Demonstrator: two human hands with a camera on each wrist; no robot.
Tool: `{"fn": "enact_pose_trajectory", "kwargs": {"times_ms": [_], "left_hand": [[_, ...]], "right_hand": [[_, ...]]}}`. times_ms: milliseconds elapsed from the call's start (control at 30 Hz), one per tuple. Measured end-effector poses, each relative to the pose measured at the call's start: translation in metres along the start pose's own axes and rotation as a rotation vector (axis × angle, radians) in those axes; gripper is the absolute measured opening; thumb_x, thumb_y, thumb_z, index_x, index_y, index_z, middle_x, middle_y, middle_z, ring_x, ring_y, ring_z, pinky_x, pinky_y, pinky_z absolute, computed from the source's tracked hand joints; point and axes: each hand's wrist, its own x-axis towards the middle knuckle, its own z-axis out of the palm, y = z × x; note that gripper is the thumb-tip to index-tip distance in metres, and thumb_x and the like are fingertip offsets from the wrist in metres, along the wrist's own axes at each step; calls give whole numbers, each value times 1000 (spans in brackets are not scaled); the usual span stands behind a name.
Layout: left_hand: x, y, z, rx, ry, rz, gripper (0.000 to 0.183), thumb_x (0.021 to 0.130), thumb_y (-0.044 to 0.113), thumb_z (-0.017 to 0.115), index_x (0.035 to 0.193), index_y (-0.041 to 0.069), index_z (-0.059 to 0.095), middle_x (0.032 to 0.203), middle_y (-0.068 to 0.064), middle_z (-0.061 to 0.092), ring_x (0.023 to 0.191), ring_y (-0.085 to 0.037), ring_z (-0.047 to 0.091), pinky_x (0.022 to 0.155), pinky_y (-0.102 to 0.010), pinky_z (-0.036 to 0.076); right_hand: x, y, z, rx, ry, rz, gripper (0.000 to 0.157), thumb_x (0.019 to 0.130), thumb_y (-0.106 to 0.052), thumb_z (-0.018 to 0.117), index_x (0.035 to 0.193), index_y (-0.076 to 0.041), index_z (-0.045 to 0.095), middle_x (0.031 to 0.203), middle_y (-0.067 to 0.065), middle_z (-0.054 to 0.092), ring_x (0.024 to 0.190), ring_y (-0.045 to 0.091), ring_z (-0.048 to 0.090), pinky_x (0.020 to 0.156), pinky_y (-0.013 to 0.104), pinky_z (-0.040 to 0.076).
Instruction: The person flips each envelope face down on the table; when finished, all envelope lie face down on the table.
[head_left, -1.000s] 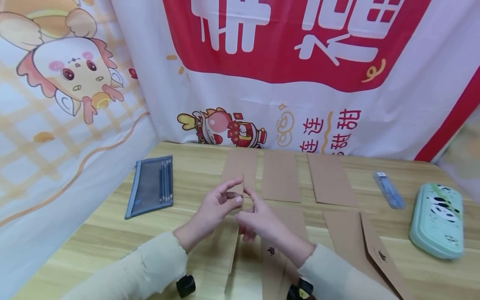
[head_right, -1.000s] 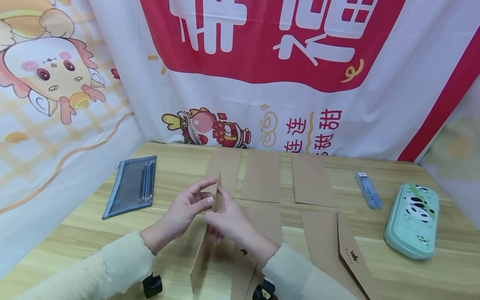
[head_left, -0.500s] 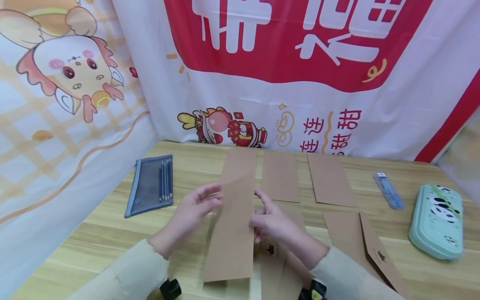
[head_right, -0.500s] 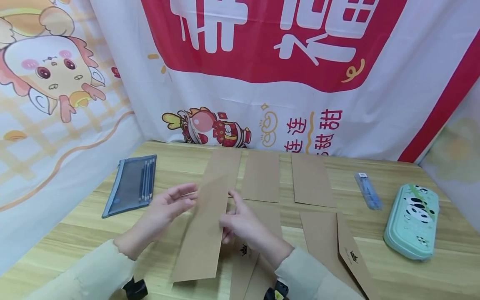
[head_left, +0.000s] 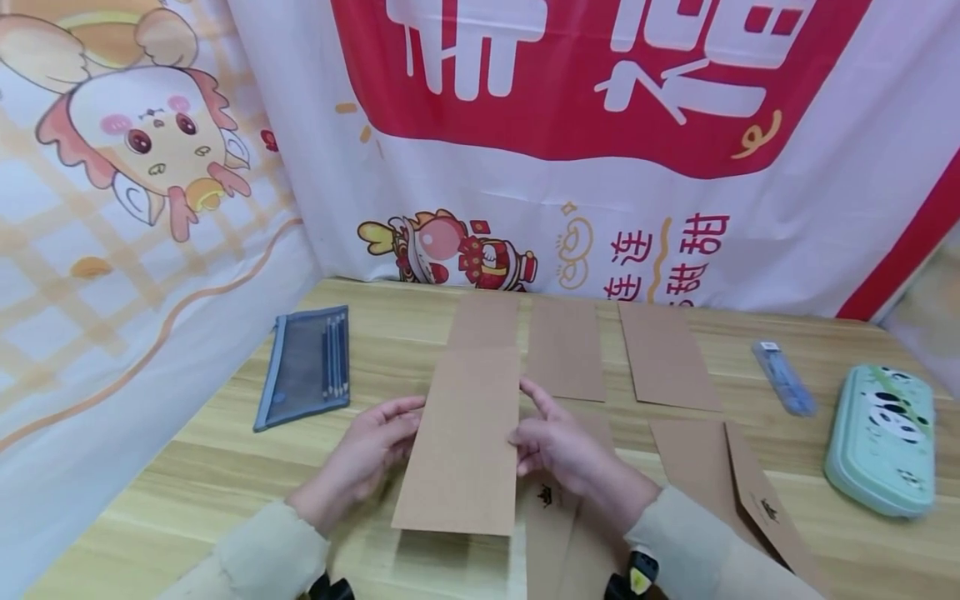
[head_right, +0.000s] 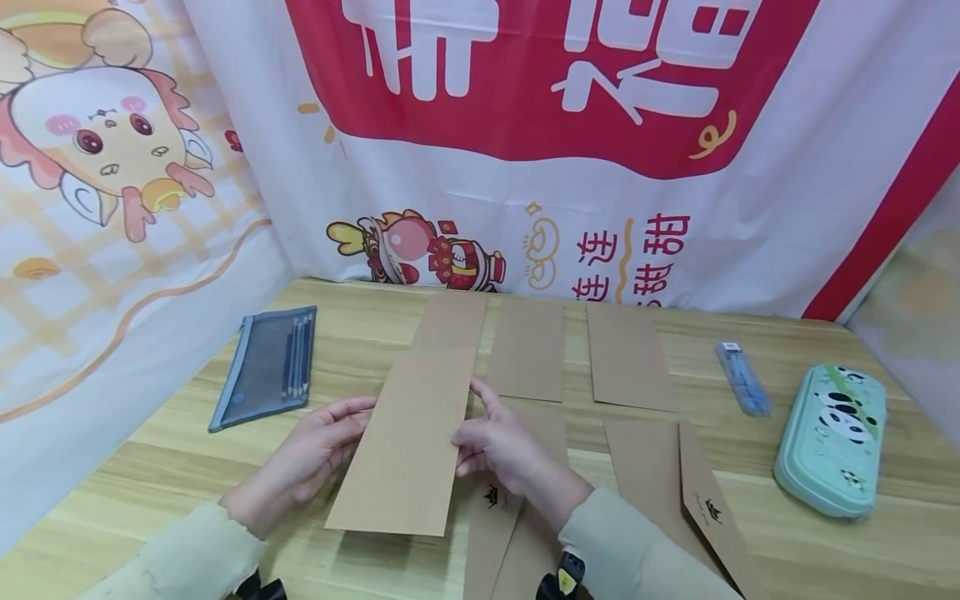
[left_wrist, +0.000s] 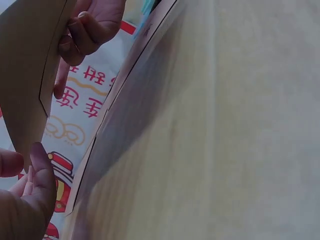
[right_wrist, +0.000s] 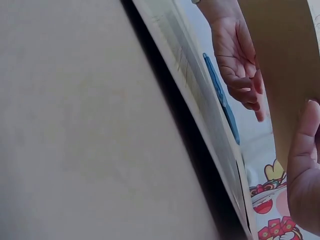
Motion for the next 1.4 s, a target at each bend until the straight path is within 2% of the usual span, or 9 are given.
{"fn": "enact_pose_trajectory", "kwargs": {"times_ms": [167, 667, 933, 1267, 1400], "left_hand": [[0, 1, 2, -4, -7, 17, 45, 90, -1, 48, 132, -13, 37, 93, 3, 67, 80, -8, 62, 70, -21, 52], [-3, 5, -1, 57, -16, -5, 46, 88, -3, 49, 131, -12, 38, 89, 3, 65, 78, -9, 61, 70, -21, 52], [-3, 2, -9, 253, -73, -58, 50, 83, -7, 55, 131, -10, 40, 89, -2, 61, 78, -8, 58, 71, -22, 53], [-6, 0, -11, 374, -135, -72, 55, 76, -9, 59, 129, -13, 42, 88, -5, 57, 78, -12, 55, 74, -23, 54], [-7, -1, -11, 427, -124, -59, 53, 76, -9, 60, 127, -13, 45, 87, -7, 57, 77, -12, 53, 70, -21, 52]], "right_hand": [[1, 0, 0, -8, -7, 13, 90, 79, 4, 51, 150, -17, -1, 66, 1, 53, 52, 10, 52, 51, 20, 49], [2, 2, 2, -80, -11, 88, 93, 80, 6, 53, 149, -15, -5, 64, 3, 54, 53, 13, 53, 53, 23, 52], [1, -2, 7, -304, 0, 174, 91, 83, 4, 57, 146, -1, -8, 64, 10, 58, 53, 16, 57, 54, 26, 55], [3, 9, 15, -393, 0, 275, 95, 81, 6, 61, 141, 11, -12, 56, 9, 58, 44, 12, 56, 46, 24, 53], [4, 11, 15, -426, -22, 289, 95, 82, 3, 62, 141, 11, -13, 54, 10, 59, 42, 12, 56, 42, 23, 51]]}}
